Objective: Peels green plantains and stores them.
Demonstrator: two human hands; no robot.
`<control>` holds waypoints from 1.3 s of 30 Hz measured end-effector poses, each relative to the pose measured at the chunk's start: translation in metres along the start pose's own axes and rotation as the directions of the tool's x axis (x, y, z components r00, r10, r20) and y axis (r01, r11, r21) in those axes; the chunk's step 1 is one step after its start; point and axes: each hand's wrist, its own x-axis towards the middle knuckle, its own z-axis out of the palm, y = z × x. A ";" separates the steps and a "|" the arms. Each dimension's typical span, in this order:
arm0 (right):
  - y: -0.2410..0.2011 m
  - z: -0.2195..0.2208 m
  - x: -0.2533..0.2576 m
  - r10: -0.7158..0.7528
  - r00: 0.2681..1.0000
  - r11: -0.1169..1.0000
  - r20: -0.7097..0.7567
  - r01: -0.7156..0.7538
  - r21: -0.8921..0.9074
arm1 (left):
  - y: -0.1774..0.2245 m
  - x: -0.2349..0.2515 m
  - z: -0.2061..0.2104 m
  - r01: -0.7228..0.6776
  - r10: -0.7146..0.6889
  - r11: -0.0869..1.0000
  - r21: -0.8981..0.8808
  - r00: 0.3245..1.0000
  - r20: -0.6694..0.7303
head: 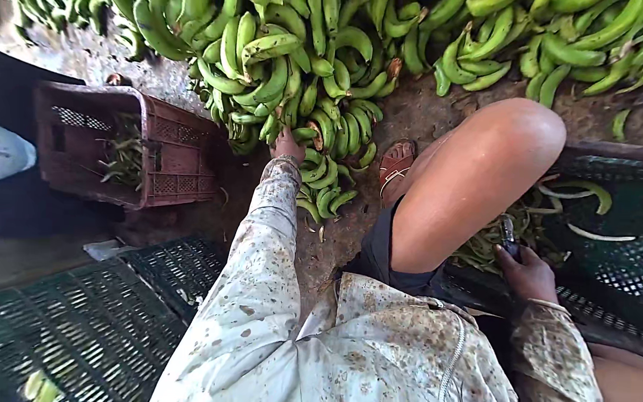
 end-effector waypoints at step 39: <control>0.001 -0.023 -0.041 -0.661 0.296 0.611 -0.689 0.746 -0.266 | 0.300 -0.261 0.010 -0.017 0.576 0.711 -0.703 0.587 0.569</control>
